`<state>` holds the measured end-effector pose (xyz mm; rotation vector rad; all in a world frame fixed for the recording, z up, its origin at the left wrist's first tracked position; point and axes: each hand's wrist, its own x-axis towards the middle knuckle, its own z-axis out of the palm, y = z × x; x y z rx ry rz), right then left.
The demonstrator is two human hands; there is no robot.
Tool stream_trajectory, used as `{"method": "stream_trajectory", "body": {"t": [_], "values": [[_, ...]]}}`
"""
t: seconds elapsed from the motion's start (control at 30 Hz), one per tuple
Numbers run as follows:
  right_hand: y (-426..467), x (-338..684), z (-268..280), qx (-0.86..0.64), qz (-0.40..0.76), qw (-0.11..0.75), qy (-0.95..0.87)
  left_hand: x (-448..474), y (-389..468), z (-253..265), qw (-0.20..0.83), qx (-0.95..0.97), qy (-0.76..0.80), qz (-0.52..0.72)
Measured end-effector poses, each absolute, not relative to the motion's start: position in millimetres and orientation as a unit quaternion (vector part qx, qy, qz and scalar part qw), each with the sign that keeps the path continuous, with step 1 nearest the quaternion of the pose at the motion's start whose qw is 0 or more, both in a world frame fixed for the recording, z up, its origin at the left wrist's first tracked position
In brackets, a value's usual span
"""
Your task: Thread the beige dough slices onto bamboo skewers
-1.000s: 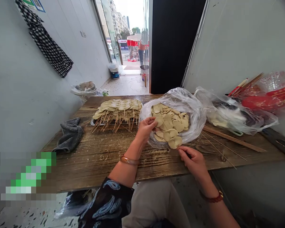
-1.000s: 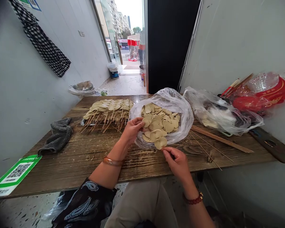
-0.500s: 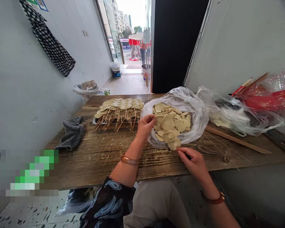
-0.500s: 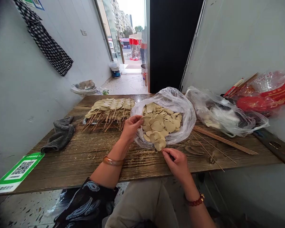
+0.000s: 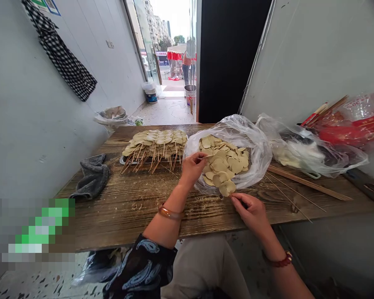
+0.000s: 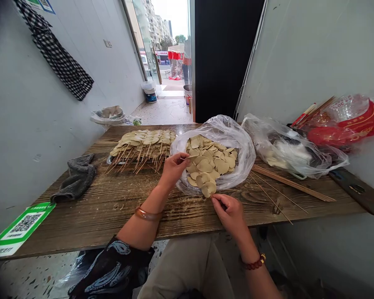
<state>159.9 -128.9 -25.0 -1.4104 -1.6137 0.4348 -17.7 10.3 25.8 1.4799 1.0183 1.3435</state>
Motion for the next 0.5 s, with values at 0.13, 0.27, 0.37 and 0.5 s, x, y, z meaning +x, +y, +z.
{"method": "stream_trajectory", "body": {"t": [0.13, 0.27, 0.37, 0.5], "values": [[-128.6, 159.9, -25.3, -0.577, 0.166, 0.461, -0.654, -14.0, 6.9, 25.0, 0.452, 0.605, 0.398, 0.521], [-129.8, 161.1, -26.4, -0.572, 0.172, 0.462, -0.656, -13.3, 6.5, 22.8, 0.493, 0.564, 0.396, 0.532], [-130.8, 161.9, -27.1, -0.563, 0.175, 0.468, -0.658, -15.0, 7.8, 21.9, 0.538, 0.512, 0.39, 0.544], [-131.7, 162.0, -26.0, -0.56, 0.173, 0.468, -0.661, -16.0, 8.2, 22.2, 0.604, 0.456, 0.368, 0.54]]}}
